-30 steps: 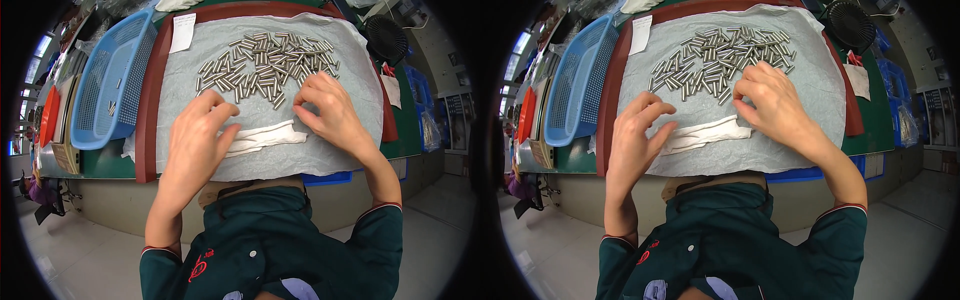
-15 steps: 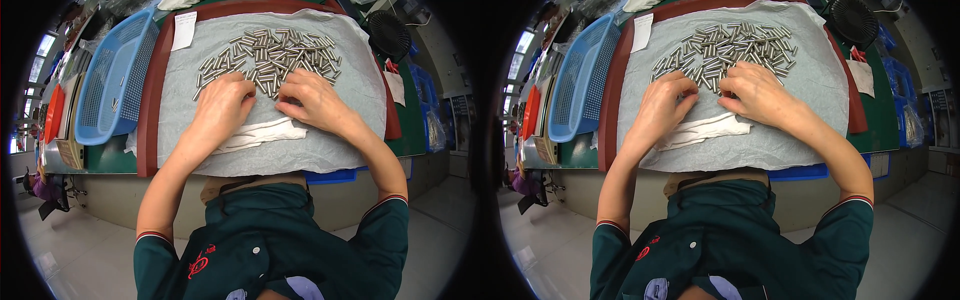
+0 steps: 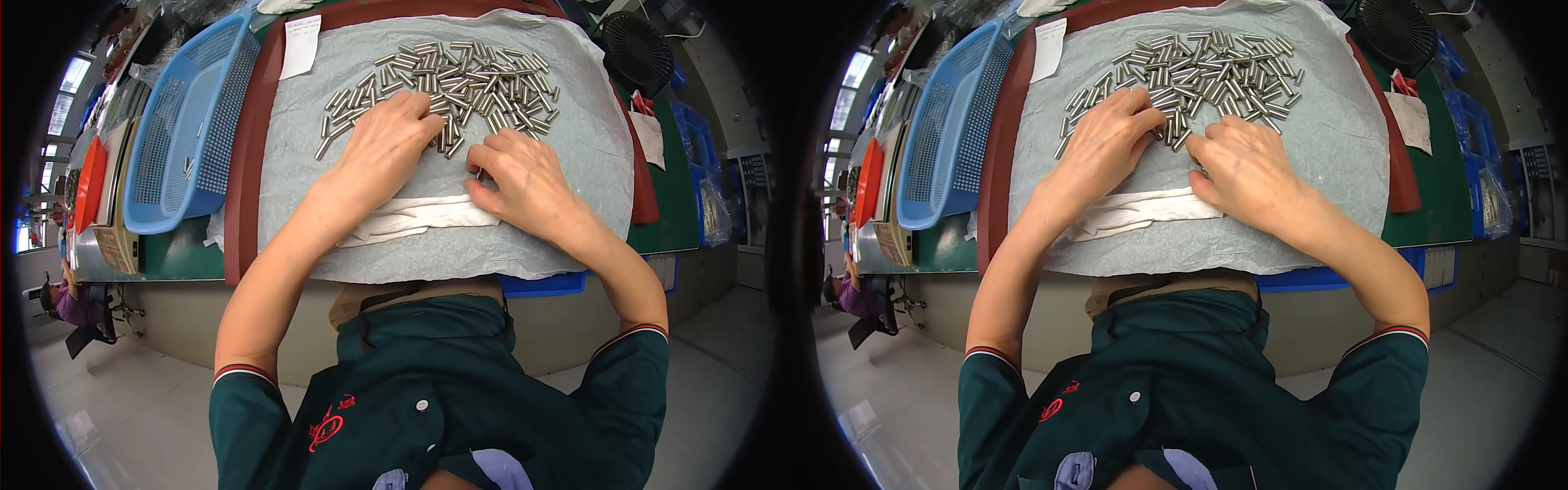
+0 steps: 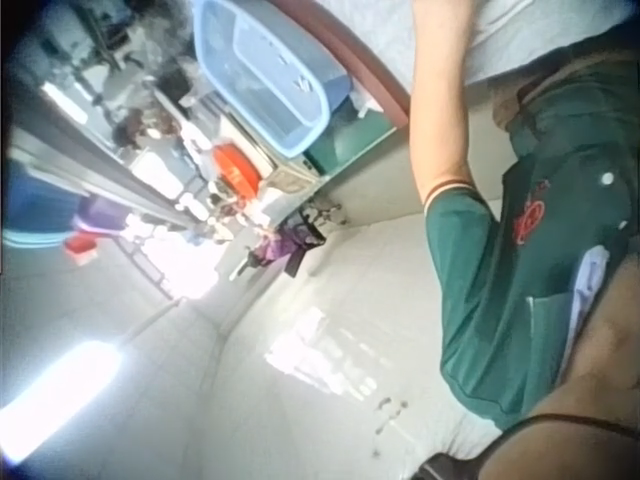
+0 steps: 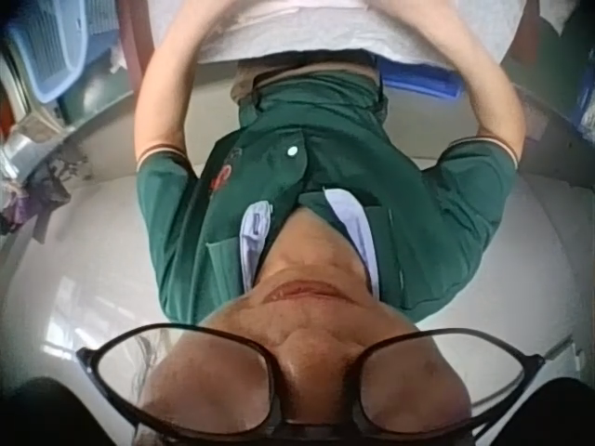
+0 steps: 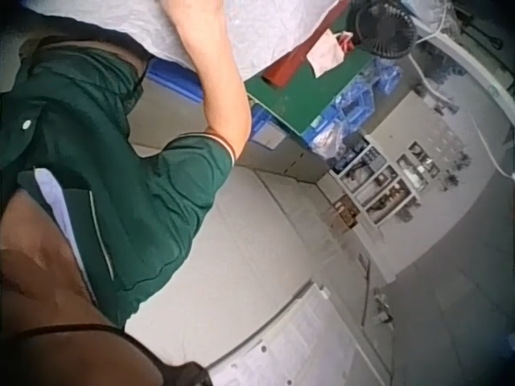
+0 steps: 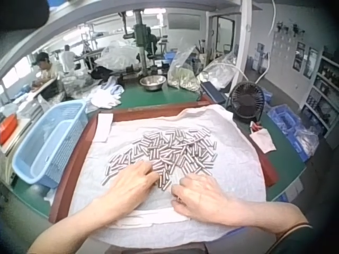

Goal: Inspecting small cylindrical metal parts and sorting them on a workbench.

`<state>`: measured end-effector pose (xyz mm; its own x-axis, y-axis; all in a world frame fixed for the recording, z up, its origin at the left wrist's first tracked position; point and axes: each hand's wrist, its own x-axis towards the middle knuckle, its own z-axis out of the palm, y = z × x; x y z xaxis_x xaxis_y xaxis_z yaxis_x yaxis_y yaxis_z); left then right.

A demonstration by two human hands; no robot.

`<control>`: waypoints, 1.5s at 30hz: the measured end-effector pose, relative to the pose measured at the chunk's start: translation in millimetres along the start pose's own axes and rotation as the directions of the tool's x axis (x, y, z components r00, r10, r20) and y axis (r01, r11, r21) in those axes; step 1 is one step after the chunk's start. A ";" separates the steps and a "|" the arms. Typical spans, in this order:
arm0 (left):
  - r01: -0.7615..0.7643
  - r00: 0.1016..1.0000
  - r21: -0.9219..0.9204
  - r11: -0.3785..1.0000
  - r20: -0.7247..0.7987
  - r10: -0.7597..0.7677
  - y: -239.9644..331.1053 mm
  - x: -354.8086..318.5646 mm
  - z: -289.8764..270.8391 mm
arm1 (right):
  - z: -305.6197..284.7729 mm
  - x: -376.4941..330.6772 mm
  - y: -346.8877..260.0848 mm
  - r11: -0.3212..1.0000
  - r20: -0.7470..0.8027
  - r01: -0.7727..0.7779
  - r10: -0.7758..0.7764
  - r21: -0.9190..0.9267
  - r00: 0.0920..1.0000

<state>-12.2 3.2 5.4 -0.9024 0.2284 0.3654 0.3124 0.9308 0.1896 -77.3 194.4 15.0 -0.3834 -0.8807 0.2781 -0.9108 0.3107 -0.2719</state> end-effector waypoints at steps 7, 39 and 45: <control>-0.019 0.999 0.052 0.998 0.038 0.017 -3.0 -2.8 -1.6 | 0.0 -0.7 2.1 0.998 -0.017 -0.050 0.049 -0.050 0.999; -0.347 0.937 0.178 0.921 0.119 0.330 -5.9 4.6 1.5 | 2.5 22.5 19.5 0.940 -0.026 0.282 -0.292 -0.189 0.956; -0.319 0.948 0.224 0.921 0.093 0.305 4.1 -0.8 8.5 | 5.7 13.8 9.3 0.910 0.028 0.281 -0.286 -0.306 0.958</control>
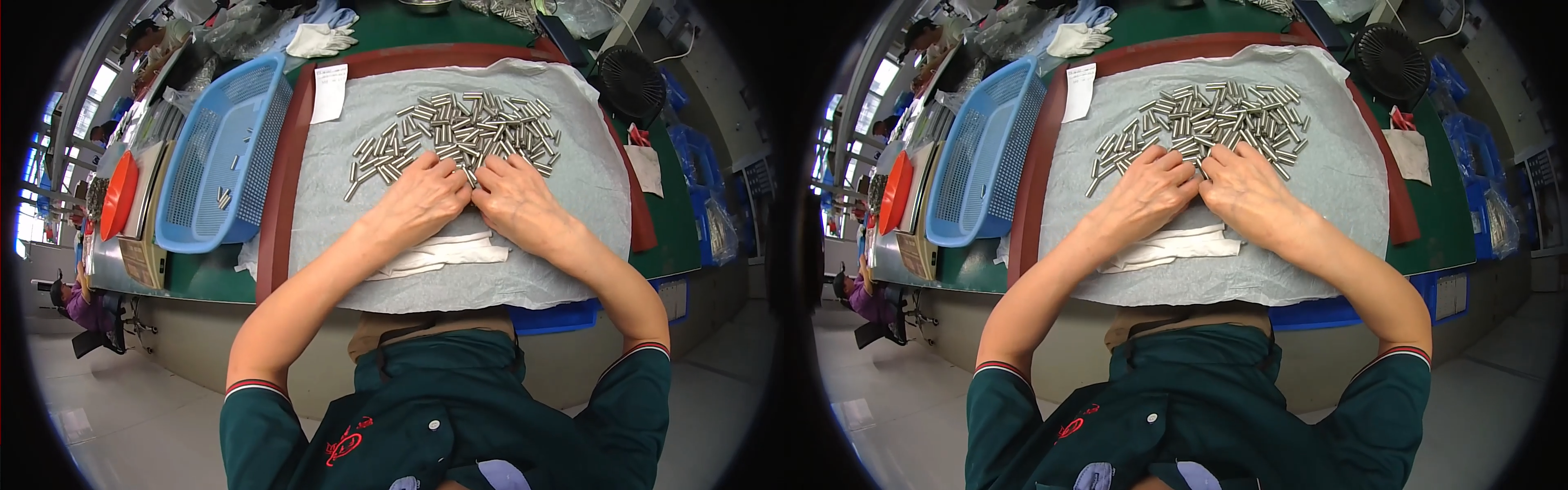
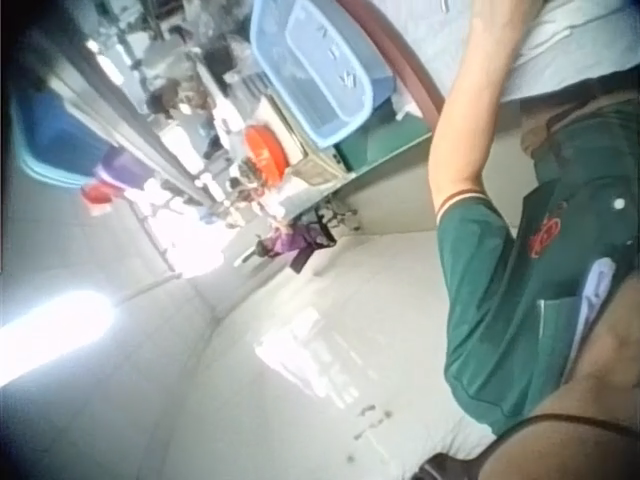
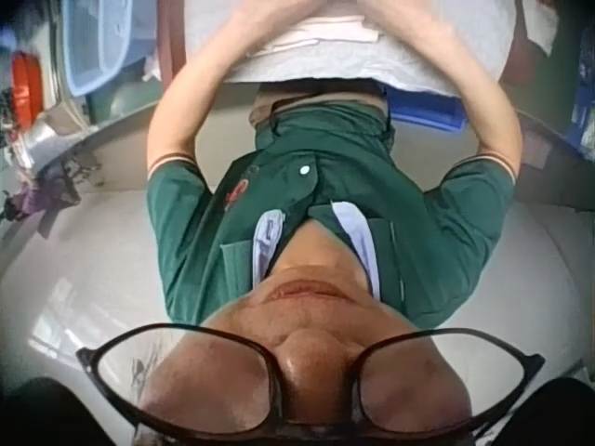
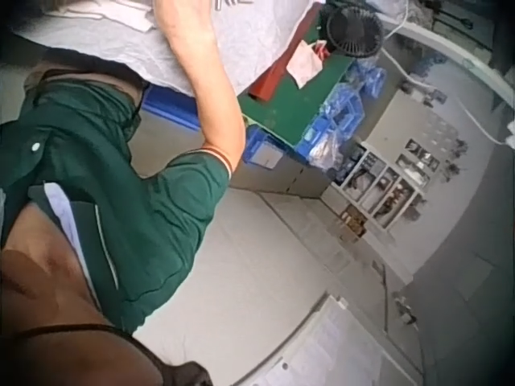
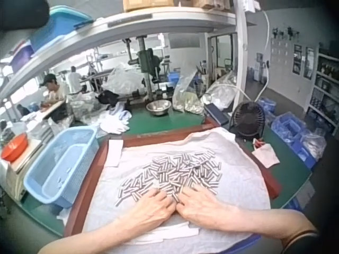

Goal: Inspecting small cylindrical metal parts and sorting them on a workbench.

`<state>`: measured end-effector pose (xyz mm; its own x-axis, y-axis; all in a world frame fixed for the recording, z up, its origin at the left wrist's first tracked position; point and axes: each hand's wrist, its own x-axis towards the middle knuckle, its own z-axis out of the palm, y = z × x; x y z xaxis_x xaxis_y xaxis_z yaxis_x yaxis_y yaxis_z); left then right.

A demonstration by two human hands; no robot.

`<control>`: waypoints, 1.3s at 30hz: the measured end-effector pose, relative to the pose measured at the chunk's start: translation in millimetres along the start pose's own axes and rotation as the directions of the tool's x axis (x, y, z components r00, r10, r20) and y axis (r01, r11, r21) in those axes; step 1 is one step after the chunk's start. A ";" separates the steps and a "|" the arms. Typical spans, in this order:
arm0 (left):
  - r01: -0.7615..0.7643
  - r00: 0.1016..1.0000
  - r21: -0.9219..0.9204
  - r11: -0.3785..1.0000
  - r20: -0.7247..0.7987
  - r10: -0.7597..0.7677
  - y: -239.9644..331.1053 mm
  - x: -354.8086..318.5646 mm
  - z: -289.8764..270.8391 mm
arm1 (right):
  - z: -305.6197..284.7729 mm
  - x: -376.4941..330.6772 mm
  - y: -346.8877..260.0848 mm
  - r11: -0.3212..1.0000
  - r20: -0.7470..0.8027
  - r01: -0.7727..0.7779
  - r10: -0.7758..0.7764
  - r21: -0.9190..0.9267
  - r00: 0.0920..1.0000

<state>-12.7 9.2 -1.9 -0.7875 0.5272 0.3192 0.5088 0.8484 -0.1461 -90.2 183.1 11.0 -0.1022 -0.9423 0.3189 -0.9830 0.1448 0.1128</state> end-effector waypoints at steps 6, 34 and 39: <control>0.102 0.995 0.017 0.995 0.003 -0.102 4.8 4.3 -5.7 | -7.2 3.5 3.4 0.995 0.076 -0.095 0.093 0.029 0.993; 0.425 0.711 -0.580 0.695 -0.261 -0.653 55.1 -154.8 -82.6 | -37.5 50.1 -71.3 0.915 -0.106 -0.068 0.120 0.397 0.987; 0.528 0.596 -0.726 0.440 -0.052 -0.801 89.3 -204.8 -67.3 | -16.6 38.6 -160.6 0.453 -0.109 0.072 0.057 0.889 0.992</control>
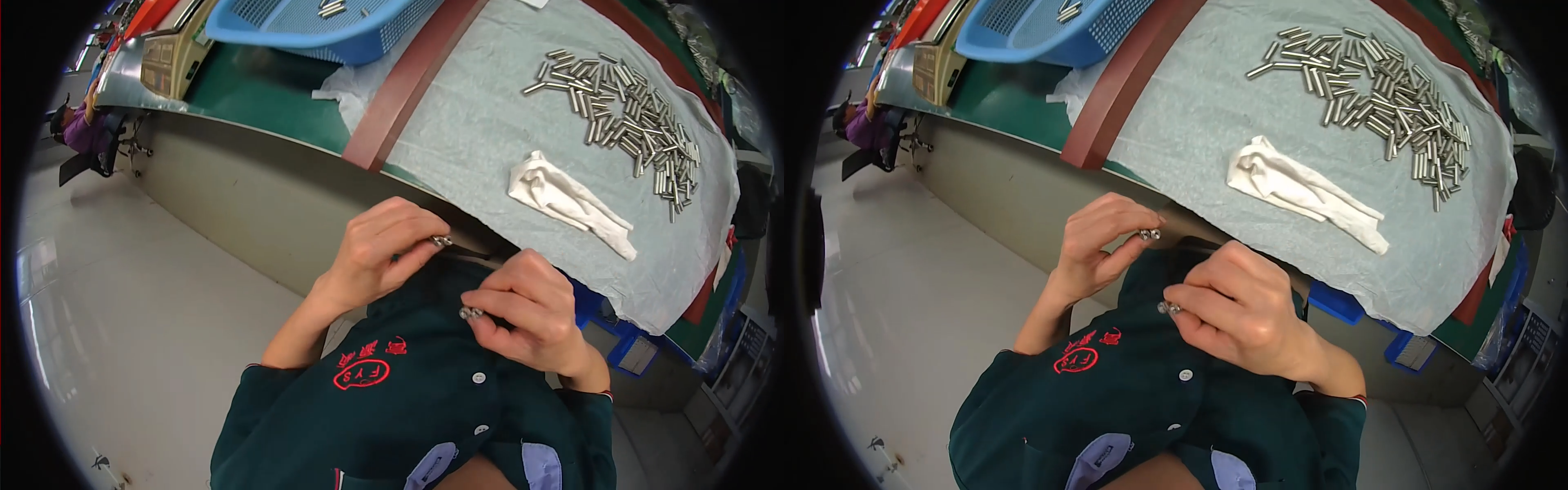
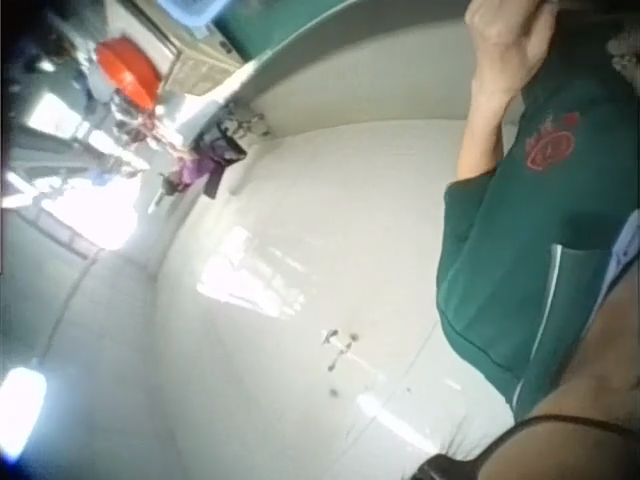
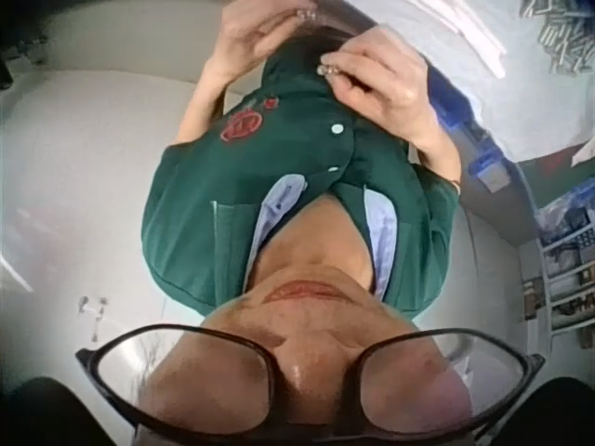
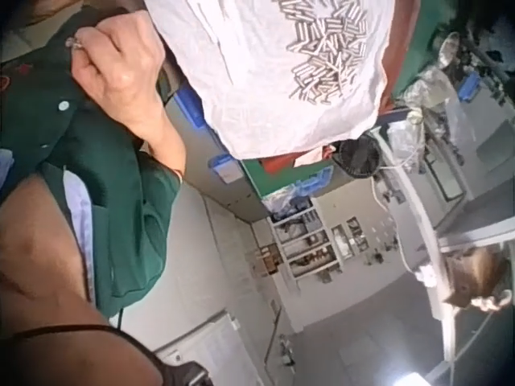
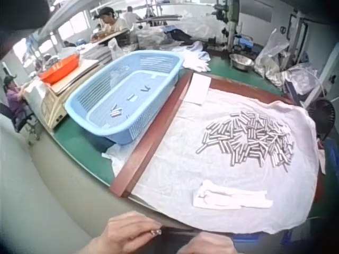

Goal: Inspecting small cylindrical metal parts and sorting them on a workbench.

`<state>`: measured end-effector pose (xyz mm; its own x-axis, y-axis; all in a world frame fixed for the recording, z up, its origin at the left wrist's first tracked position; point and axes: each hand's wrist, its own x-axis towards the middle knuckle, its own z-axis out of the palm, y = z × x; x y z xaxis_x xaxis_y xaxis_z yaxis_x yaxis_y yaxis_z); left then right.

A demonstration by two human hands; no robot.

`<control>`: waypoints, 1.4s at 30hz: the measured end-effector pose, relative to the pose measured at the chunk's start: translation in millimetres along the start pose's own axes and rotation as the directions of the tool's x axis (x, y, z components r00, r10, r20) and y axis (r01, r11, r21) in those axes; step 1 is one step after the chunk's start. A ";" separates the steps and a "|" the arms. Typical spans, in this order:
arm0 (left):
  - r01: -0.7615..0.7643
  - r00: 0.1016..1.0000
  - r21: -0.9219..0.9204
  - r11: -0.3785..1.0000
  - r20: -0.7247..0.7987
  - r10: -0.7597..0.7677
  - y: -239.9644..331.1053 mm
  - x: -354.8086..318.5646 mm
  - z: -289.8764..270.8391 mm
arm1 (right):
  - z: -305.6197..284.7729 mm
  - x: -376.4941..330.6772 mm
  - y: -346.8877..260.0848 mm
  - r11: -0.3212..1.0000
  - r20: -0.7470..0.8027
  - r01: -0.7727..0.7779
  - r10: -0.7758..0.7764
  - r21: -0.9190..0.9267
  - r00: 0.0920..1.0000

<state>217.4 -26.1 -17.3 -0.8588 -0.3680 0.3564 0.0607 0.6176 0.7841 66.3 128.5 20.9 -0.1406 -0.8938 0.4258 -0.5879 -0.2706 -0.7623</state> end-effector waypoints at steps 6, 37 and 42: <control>0.044 0.994 0.159 0.986 -0.108 -0.027 8.5 -32.0 -29.4 | -12.6 19.0 -0.5 0.988 -0.077 -0.015 0.004 -0.151 0.997; -0.295 0.817 0.489 0.821 0.575 -0.050 -142.6 286.7 -166.6 | -123.0 10.1 98.8 0.648 -0.630 -0.514 0.068 -0.562 0.774; -0.111 0.672 0.622 0.775 0.621 -0.403 -141.6 304.1 -157.2 | -122.0 8.7 102.9 0.647 -0.615 -0.514 0.087 -0.563 0.784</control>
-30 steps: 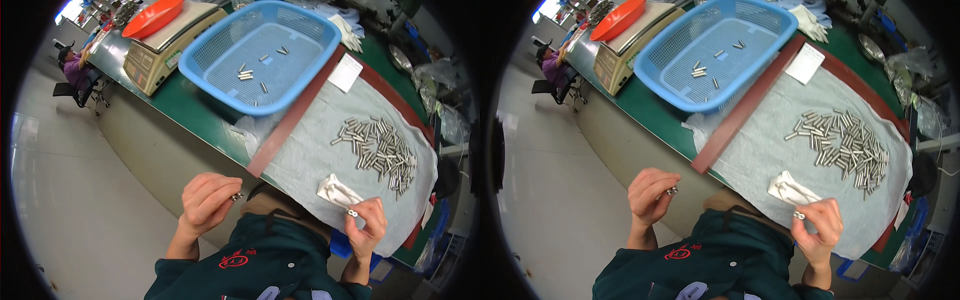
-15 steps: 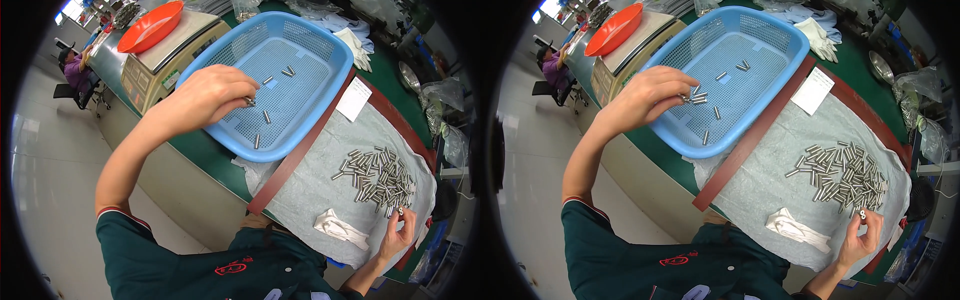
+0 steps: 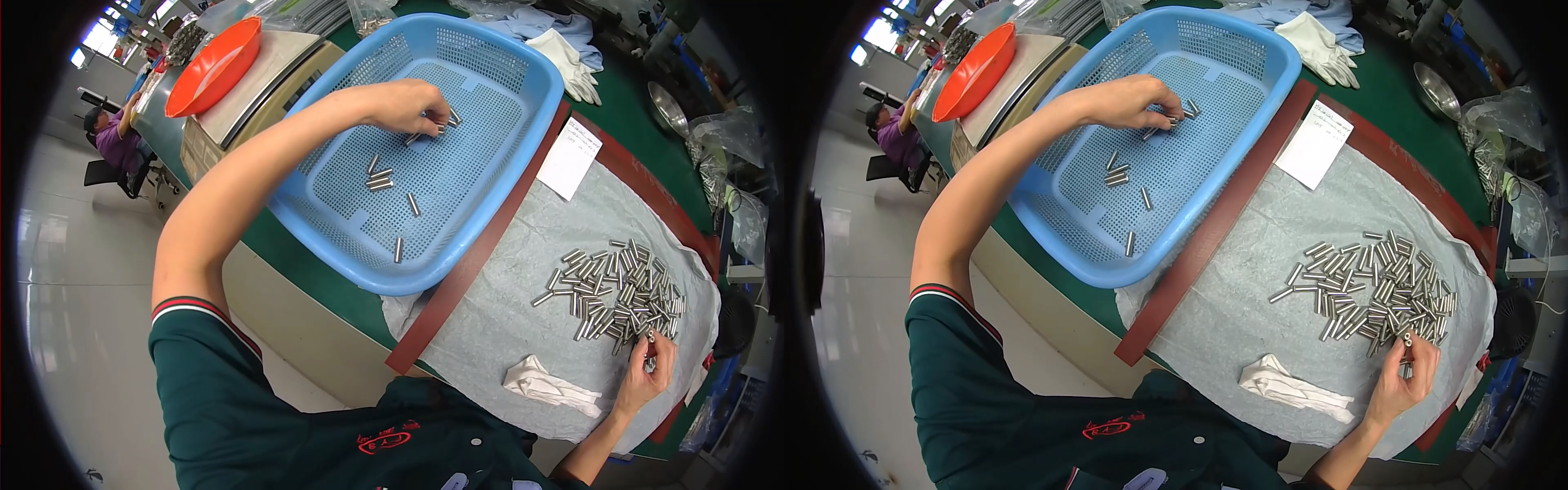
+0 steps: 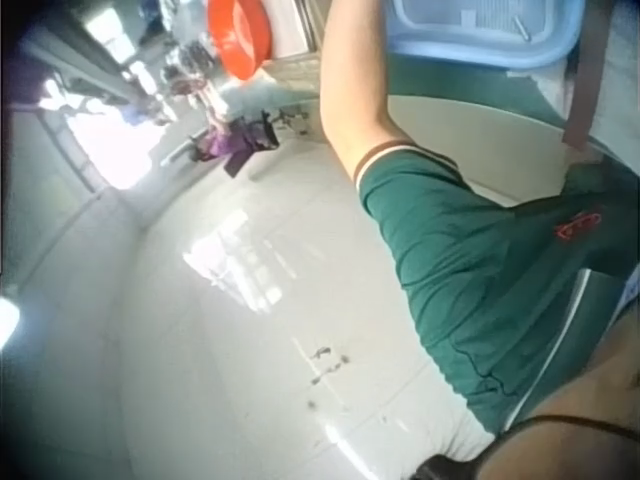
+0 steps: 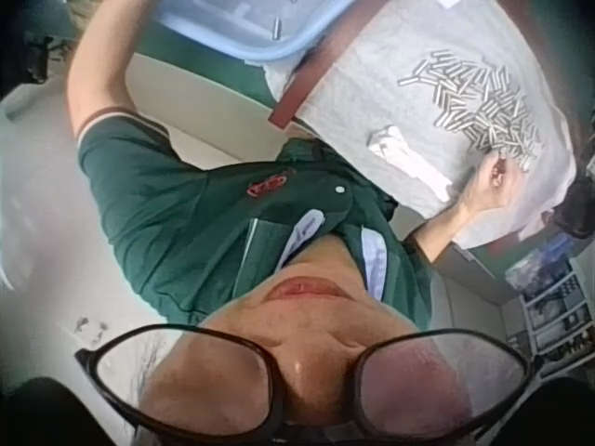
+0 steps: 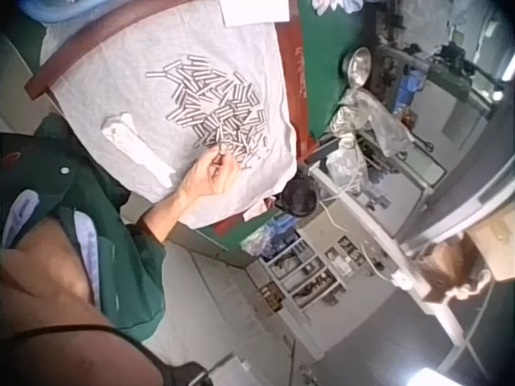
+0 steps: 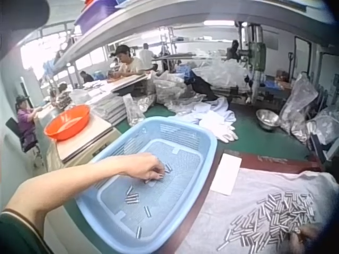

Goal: Inspecting small cylindrical metal parts and sorting them on a workbench.

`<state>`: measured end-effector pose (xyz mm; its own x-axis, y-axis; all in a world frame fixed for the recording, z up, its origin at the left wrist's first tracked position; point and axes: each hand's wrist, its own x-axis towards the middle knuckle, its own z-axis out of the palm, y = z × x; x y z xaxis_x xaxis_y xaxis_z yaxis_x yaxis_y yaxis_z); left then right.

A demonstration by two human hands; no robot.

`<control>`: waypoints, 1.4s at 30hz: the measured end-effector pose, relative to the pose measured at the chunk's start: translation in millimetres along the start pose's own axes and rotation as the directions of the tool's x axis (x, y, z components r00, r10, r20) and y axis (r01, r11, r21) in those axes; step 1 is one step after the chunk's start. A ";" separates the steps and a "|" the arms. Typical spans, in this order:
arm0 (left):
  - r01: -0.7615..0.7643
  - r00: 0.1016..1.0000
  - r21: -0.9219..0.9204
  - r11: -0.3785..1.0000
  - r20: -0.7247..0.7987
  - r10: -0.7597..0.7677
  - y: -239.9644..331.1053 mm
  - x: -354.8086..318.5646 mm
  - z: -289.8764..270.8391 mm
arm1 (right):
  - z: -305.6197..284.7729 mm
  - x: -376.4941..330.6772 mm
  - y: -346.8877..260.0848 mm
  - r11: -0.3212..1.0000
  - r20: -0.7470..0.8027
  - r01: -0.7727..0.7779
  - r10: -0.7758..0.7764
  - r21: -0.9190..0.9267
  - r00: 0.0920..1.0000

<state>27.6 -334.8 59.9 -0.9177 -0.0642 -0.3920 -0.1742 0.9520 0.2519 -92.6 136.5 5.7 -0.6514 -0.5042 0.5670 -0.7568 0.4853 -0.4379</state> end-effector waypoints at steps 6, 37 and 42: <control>-0.029 0.995 -0.047 0.998 -0.094 0.024 -4.3 -30.0 -5.9 | -1.8 -4.5 1.6 0.997 0.024 -0.069 0.068 0.046 0.997; 0.112 0.994 -0.261 0.959 0.040 -0.106 -14.6 -77.1 19.7 | 2.2 -7.0 -2.4 0.999 0.089 -0.021 0.017 0.043 0.996; 0.029 0.997 -0.170 0.985 -0.072 -0.042 -22.5 -79.6 23.8 | 2.1 -7.7 -2.9 0.999 0.091 -0.021 0.017 0.048 0.996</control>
<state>113.1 -344.0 64.4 -0.9331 -0.1251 -0.3371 -0.2585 0.8851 0.3869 -85.5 137.4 1.1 -0.6662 -0.5590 0.4937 -0.7446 0.4607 -0.4831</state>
